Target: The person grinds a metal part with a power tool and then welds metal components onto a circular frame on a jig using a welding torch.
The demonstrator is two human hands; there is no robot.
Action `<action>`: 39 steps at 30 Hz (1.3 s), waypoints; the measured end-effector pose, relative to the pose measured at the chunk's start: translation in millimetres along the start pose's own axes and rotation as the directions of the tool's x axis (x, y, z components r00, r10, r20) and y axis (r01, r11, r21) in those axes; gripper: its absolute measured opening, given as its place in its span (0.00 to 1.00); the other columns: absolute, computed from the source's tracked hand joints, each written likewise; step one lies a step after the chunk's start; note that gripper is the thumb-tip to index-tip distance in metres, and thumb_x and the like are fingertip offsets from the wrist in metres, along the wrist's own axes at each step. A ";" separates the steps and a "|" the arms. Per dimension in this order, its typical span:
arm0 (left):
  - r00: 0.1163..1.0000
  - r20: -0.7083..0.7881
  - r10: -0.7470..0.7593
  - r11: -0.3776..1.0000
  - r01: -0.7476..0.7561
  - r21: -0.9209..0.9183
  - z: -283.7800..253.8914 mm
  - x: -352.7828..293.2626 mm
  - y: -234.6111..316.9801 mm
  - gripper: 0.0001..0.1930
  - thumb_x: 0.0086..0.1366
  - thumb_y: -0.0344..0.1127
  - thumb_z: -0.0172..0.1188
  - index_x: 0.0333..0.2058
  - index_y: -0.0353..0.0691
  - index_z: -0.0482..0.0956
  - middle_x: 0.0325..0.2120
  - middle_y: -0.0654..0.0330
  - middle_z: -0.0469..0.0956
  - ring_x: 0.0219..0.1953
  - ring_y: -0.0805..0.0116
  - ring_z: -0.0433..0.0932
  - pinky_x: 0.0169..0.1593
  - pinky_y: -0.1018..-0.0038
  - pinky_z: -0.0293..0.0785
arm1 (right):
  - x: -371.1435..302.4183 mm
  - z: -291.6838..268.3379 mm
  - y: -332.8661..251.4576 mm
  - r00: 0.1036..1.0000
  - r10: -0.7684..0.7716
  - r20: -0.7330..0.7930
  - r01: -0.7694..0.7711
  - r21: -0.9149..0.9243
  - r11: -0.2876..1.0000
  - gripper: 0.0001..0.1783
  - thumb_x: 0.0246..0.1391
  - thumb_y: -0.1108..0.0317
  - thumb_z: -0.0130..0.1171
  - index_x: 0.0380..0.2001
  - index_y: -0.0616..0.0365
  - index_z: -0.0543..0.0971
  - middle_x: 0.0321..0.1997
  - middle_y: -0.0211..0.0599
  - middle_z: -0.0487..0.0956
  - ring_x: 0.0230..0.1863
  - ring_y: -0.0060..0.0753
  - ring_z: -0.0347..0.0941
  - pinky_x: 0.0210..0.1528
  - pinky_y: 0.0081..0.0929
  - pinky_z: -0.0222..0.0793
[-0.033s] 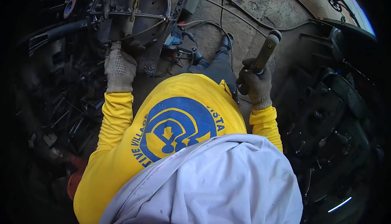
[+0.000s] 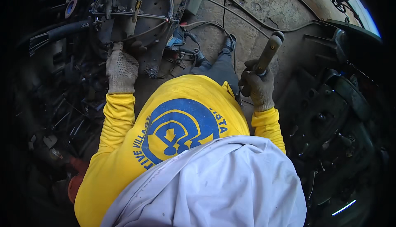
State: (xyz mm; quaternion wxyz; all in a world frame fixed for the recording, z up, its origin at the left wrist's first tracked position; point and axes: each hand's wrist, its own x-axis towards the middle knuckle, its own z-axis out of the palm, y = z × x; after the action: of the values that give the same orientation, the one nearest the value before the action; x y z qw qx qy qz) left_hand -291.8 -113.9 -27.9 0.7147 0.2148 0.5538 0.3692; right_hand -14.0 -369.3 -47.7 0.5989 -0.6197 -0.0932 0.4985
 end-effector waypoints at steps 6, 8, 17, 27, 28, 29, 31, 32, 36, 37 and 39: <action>0.953 0.007 0.304 0.840 -0.272 0.469 -23.2 12.3 -9.7 0.14 0.70 0.35 0.48 0.47 0.33 0.74 0.39 0.46 0.80 0.42 0.50 0.80 0.48 0.55 0.79 | -0.1 -0.9 0.4 1.000 0.025 -0.018 -0.024 0.017 1.000 0.21 0.43 0.70 0.60 0.44 0.65 0.74 0.26 0.38 0.75 0.22 0.33 0.76 0.29 0.27 0.75; 0.917 0.057 0.394 0.706 -0.342 0.620 -31.1 17.8 -14.2 0.14 0.70 0.35 0.48 0.47 0.33 0.74 0.39 0.46 0.80 0.42 0.50 0.80 0.48 0.56 0.79 | 0.5 -0.3 -2.3 0.999 0.041 -0.036 -0.041 0.003 0.999 0.21 0.43 0.70 0.60 0.43 0.65 0.75 0.25 0.38 0.75 0.23 0.33 0.76 0.29 0.27 0.75; 0.868 0.153 0.472 0.525 -0.417 0.742 -42.2 25.6 -22.2 0.14 0.70 0.35 0.48 0.48 0.33 0.74 0.40 0.46 0.80 0.42 0.50 0.81 0.49 0.56 0.79 | -1.2 0.4 -3.9 0.998 0.052 0.019 -0.051 -0.025 0.998 0.20 0.43 0.71 0.60 0.43 0.64 0.75 0.26 0.37 0.76 0.23 0.32 0.76 0.30 0.26 0.75; 0.868 0.174 0.465 0.516 -0.426 0.744 -46.7 27.0 -26.6 0.14 0.71 0.36 0.48 0.48 0.34 0.74 0.40 0.46 0.80 0.42 0.50 0.81 0.49 0.56 0.79 | -6.8 0.2 13.4 0.987 0.160 0.030 -0.152 -0.176 0.973 0.19 0.43 0.73 0.63 0.42 0.61 0.76 0.28 0.33 0.77 0.26 0.24 0.75 0.32 0.22 0.73; 0.867 0.175 0.467 0.513 -0.427 0.745 -46.9 27.1 -26.6 0.14 0.71 0.36 0.48 0.48 0.34 0.74 0.40 0.46 0.80 0.42 0.50 0.81 0.49 0.56 0.79 | -6.3 -0.1 16.3 0.989 0.147 0.030 -0.139 -0.201 0.970 0.19 0.43 0.73 0.64 0.42 0.61 0.76 0.29 0.33 0.77 0.27 0.23 0.74 0.33 0.22 0.72; 0.865 0.176 0.469 0.511 -0.429 0.745 -47.1 27.6 -26.6 0.14 0.71 0.36 0.48 0.48 0.34 0.74 0.40 0.46 0.80 0.42 0.50 0.81 0.49 0.56 0.79 | -5.4 0.4 17.5 0.991 0.134 0.031 -0.123 -0.225 0.966 0.19 0.43 0.73 0.64 0.42 0.60 0.76 0.30 0.32 0.77 0.28 0.22 0.74 0.33 0.21 0.71; 0.864 0.177 0.471 0.505 -0.428 0.749 -47.8 27.6 -26.7 0.14 0.71 0.36 0.48 0.48 0.34 0.74 0.40 0.46 0.80 0.42 0.50 0.81 0.49 0.56 0.79 | -5.3 1.1 18.8 0.990 0.137 0.026 -0.127 -0.238 0.963 0.19 0.43 0.72 0.65 0.42 0.60 0.76 0.30 0.31 0.77 0.28 0.22 0.74 0.34 0.21 0.71; 0.863 0.179 0.472 0.500 -0.430 0.752 -48.2 28.1 -26.6 0.14 0.71 0.36 0.48 0.48 0.34 0.74 0.41 0.47 0.80 0.42 0.50 0.81 0.49 0.56 0.79 | -5.1 1.7 19.2 0.990 0.137 0.021 -0.127 -0.252 0.959 0.19 0.42 0.72 0.65 0.42 0.60 0.77 0.30 0.31 0.77 0.28 0.22 0.74 0.34 0.20 0.71; 0.855 0.193 0.481 0.474 -0.439 0.763 -48.9 28.9 -25.9 0.14 0.71 0.36 0.48 0.48 0.34 0.74 0.41 0.47 0.80 0.42 0.50 0.81 0.49 0.56 0.79 | -2.8 2.0 23.0 0.995 0.094 0.030 -0.081 -0.284 0.955 0.19 0.44 0.74 0.62 0.42 0.62 0.75 0.27 0.36 0.76 0.24 0.28 0.75 0.30 0.25 0.74; 0.854 0.195 0.482 0.466 -0.439 0.768 -49.8 28.7 -25.9 0.14 0.71 0.36 0.48 0.48 0.34 0.74 0.41 0.47 0.80 0.42 0.50 0.81 0.49 0.56 0.79 | -2.6 2.5 23.8 0.996 0.078 0.042 -0.063 -0.288 0.956 0.19 0.44 0.74 0.62 0.42 0.62 0.75 0.28 0.35 0.76 0.24 0.28 0.75 0.31 0.25 0.74; 0.851 0.204 0.483 0.456 -0.443 0.772 -50.2 30.1 -26.9 0.14 0.71 0.36 0.48 0.48 0.34 0.74 0.41 0.47 0.80 0.42 0.50 0.81 0.49 0.56 0.79 | -3.0 3.6 24.8 0.997 0.061 0.049 -0.044 -0.292 0.955 0.19 0.44 0.74 0.62 0.42 0.62 0.75 0.28 0.35 0.76 0.25 0.28 0.75 0.31 0.24 0.74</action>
State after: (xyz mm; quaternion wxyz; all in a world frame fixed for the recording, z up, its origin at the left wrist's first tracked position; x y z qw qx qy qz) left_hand -328.2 -113.0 -81.0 0.4012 0.6436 0.5944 0.2672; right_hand -30.1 -375.7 -66.2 0.4847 -0.6887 -0.1663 0.5130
